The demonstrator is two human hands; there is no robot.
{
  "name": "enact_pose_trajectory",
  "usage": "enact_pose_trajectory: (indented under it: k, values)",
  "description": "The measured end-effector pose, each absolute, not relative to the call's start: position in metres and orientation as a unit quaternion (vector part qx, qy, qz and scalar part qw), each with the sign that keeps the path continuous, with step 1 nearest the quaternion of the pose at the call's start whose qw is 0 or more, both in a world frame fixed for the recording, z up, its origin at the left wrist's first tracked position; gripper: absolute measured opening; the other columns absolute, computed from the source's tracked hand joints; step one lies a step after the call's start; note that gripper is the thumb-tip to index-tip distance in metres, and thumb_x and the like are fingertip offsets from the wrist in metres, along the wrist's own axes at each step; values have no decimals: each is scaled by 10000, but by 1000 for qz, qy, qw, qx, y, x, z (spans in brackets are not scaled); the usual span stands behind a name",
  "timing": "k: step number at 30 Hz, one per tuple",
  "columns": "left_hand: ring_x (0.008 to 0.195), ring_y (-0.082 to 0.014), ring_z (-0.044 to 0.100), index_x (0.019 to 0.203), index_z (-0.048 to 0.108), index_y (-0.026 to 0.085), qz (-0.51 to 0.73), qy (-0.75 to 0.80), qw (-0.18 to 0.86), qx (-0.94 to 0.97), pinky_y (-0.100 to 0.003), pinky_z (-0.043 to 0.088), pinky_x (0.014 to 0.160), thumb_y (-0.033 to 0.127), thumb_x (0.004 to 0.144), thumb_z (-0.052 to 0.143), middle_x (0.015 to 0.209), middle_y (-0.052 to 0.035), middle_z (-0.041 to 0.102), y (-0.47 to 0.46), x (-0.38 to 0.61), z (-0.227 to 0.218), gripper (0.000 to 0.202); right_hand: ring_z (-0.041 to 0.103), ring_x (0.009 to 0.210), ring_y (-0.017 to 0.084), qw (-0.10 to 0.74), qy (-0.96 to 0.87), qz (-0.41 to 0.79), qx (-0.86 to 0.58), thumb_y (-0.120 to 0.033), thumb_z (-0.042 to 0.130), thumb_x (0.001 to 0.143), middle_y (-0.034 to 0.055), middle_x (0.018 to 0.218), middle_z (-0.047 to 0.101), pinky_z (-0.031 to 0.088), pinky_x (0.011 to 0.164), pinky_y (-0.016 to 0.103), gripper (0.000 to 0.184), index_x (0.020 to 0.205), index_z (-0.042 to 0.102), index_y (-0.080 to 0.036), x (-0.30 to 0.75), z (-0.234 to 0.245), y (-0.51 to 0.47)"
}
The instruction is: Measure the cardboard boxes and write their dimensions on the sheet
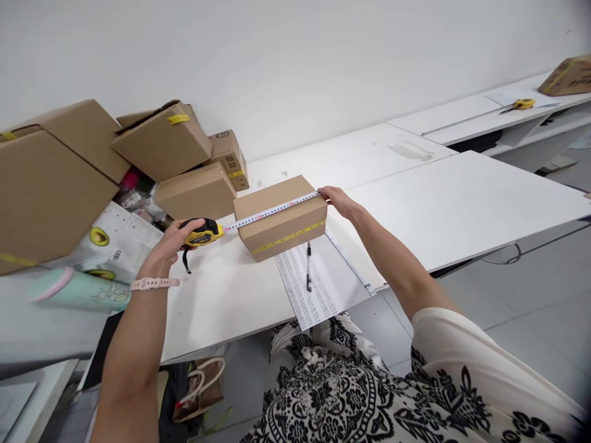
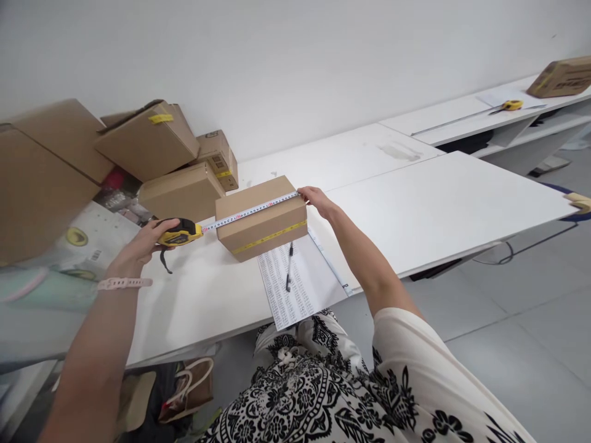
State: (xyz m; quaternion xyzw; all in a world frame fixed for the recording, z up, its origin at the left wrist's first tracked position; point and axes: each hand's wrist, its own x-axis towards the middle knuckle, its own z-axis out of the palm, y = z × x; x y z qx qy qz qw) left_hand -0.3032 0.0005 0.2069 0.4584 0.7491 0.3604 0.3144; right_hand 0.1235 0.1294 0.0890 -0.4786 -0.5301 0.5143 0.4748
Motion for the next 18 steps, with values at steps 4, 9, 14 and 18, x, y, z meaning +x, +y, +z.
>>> enact_pose_trajectory:
  k: [4,9,14,18]
  values:
    - [906,-266,685,946,637,198,357,741,320,470,-264,511,532,449,695,781,925,-74,703,-1,-311,211,383,477,777,165,466,-545,489,-496,-471,702,731,-8,738,527,366,729,315,327,661,520,-208,119,91,124]
    - [860,-253,682,924,631,193,350,745,324,466,-266,511,533,442,698,776,895,-67,697,-3,-316,211,367,494,795,157,484,-526,503,-486,-508,783,667,-15,795,558,384,741,310,412,733,501,-216,114,91,117]
    - [897,-259,690,914,645,204,359,738,326,470,-269,527,540,484,681,782,943,-82,713,-4,-320,205,389,509,802,151,489,-511,520,-480,-512,774,677,-18,804,545,402,741,305,397,745,526,-210,111,91,112]
    - [912,-275,694,932,657,204,361,735,330,470,-274,525,535,475,676,802,952,-96,727,-4,-323,203,400,500,779,142,488,-510,515,-487,-498,787,649,-25,785,540,408,736,305,399,736,527,-208,112,91,112]
